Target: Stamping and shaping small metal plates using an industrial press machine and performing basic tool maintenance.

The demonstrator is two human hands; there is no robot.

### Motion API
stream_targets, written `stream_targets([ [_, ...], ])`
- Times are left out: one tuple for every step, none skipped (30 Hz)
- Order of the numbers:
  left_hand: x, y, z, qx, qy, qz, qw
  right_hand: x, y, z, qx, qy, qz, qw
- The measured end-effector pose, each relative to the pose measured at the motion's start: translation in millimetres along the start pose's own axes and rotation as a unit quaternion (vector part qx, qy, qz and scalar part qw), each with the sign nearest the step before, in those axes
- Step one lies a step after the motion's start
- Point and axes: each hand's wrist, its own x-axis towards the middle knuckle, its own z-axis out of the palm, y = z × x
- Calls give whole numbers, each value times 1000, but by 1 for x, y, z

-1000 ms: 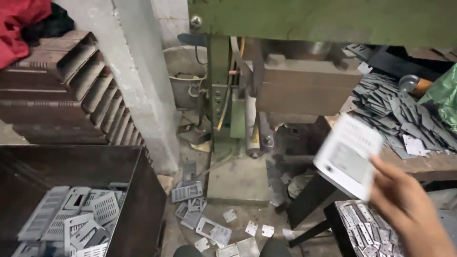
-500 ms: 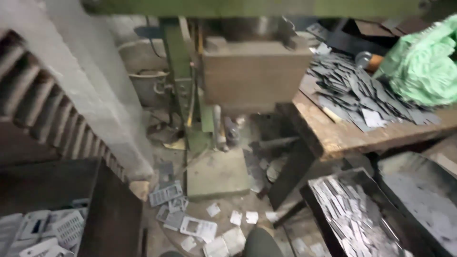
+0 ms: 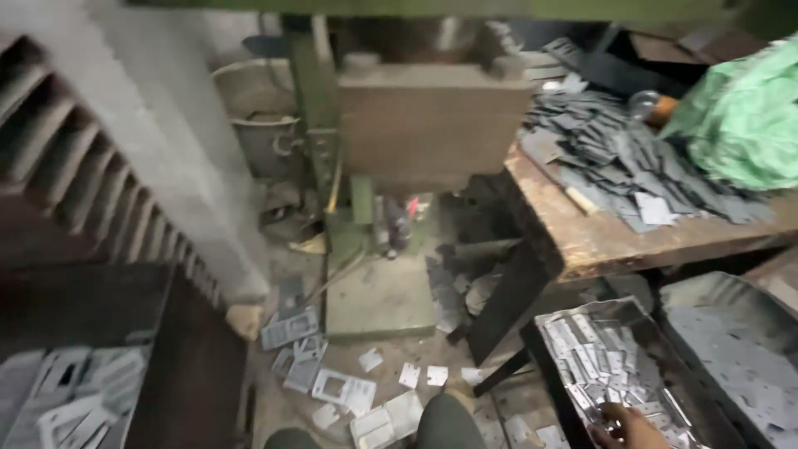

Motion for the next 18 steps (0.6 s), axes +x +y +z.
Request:
stream_targets([
  [5, 27, 11, -5, 10, 0, 1000, 5, -5, 11, -118, 26, 5, 993],
  [10, 39, 24, -10, 15, 3, 1000, 24, 14, 26, -121, 24, -1, 992],
  [15, 52, 37, -14, 20, 6, 1000, 44, 31, 36, -163, 74, -25, 983],
  [22, 66, 51, -18, 23, 8, 1000, 62, 46, 45, -202, 125, -47, 970],
  [29, 80, 67, -21, 27, 10, 999, 81, 60, 49, -213, 84, -11, 973],
  [39, 93, 85, -23, 25, 15, 999, 100, 63, 45, -211, 88, -16, 973],
  [50, 105, 103, -26, 23, 20, 999, 119, 65, 40, -192, 62, -13, 979],
  [57, 115, 121, -30, 22, 22, 999, 129, 68, 33, -175, 34, -7, 984],
  [65, 121, 138, -33, 21, 23, 999, 138, 68, 27, -175, 36, -10, 984],
  [68, 124, 153, -37, 23, 20, 999, 140, 74, 24, -121, 8, -39, 992],
  [71, 127, 168, -40, 24, 18, 999, 142, 79, 21, -66, -20, -68, 995],
  [74, 129, 184, -44, 24, 15, 999, 142, 87, 16, -11, -47, -95, 994],
  [76, 131, 201, -49, 24, 11, 998, 142, 95, 12, 44, -74, -121, 989],
  [80, 127, 218, -52, 25, 7, 998, 119, 73, 3, 43, -76, -119, 989],
  [80, 126, 234, -56, 26, 4, 998, 96, 51, -7, 124, -41, -36, 991],
  [76, 130, 247, -59, 25, 2, 998, 76, 26, -17, 203, -6, 47, 978],
  [76, 122, 264, -62, 25, 1, 998, 42, -8, -22, 203, -6, 46, 978],
  [75, 120, 280, -65, 23, 1, 998, 10, -54, -36, 304, 41, 65, 950],
])
